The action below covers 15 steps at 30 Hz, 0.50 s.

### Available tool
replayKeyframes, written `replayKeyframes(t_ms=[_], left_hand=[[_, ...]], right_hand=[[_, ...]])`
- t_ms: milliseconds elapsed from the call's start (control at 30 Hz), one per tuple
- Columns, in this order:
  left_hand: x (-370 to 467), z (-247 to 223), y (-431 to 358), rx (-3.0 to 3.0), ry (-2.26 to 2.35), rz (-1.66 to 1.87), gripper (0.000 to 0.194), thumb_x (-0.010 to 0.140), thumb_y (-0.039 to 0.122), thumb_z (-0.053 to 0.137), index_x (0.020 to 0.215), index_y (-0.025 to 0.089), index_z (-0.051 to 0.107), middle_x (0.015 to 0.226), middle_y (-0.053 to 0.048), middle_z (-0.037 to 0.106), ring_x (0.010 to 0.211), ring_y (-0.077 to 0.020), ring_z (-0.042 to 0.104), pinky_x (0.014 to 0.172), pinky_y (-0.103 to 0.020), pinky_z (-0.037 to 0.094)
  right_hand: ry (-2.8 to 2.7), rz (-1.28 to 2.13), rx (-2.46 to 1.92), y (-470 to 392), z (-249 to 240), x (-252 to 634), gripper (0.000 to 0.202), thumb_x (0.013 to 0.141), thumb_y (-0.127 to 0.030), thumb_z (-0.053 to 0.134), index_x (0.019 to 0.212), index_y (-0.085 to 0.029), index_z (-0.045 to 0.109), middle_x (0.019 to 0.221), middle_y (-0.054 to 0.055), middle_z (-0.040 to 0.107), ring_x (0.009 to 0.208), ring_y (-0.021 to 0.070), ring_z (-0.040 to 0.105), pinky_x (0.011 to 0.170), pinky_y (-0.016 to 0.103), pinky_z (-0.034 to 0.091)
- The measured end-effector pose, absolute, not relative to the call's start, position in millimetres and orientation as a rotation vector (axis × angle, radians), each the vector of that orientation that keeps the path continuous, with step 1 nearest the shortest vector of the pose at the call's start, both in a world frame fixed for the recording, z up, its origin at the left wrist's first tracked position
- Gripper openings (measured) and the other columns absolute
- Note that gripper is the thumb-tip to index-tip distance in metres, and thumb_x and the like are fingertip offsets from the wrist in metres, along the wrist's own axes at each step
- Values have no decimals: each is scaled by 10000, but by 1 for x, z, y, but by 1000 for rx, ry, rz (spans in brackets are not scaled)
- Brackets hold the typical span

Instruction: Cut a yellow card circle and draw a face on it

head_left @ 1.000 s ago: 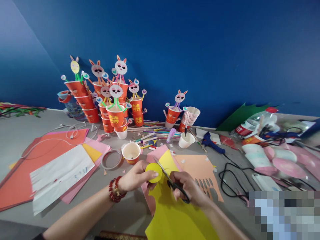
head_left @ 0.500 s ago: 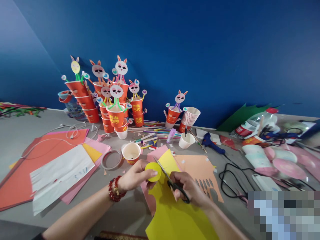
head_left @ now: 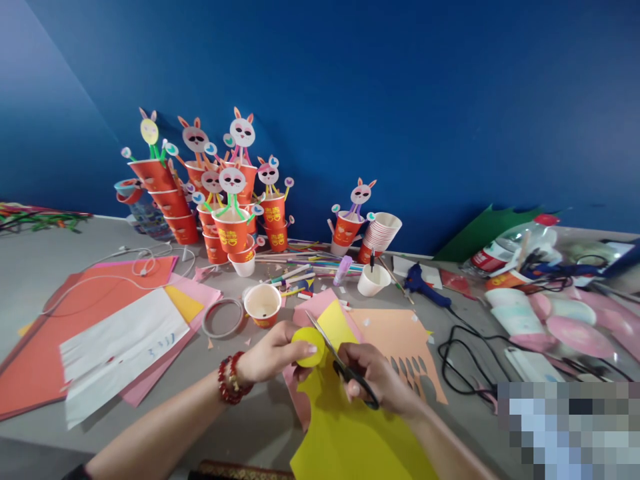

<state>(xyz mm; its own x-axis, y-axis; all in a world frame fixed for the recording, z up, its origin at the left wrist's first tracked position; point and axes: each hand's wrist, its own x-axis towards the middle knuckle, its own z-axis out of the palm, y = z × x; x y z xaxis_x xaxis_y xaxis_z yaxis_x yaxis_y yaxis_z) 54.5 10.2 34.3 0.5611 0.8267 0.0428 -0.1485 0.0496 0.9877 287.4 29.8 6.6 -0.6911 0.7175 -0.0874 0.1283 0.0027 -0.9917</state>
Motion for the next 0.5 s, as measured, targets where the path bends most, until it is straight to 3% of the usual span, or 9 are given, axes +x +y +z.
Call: replayKeyframes(t_ms=[233, 500], left_hand=[[53, 32, 10, 1312, 664, 822, 493, 902, 509, 587, 590, 128, 576, 518, -29, 553, 463, -101, 473, 486, -226, 340], [53, 31, 11, 1317, 670, 834, 520, 889, 541, 590, 567, 134, 569, 526, -35, 561, 478, -104, 472, 505, -233, 354]], right_hand=[[-1875, 1631, -886, 30, 5, 288, 697, 601, -853, 676, 633, -216, 395, 527, -75, 398, 470, 76, 307, 445, 219, 198], [-1758, 1753, -924, 27, 0, 285, 614, 604, -704, 788, 642, -214, 418, 506, -74, 442, 432, 77, 383, 420, 201, 250]])
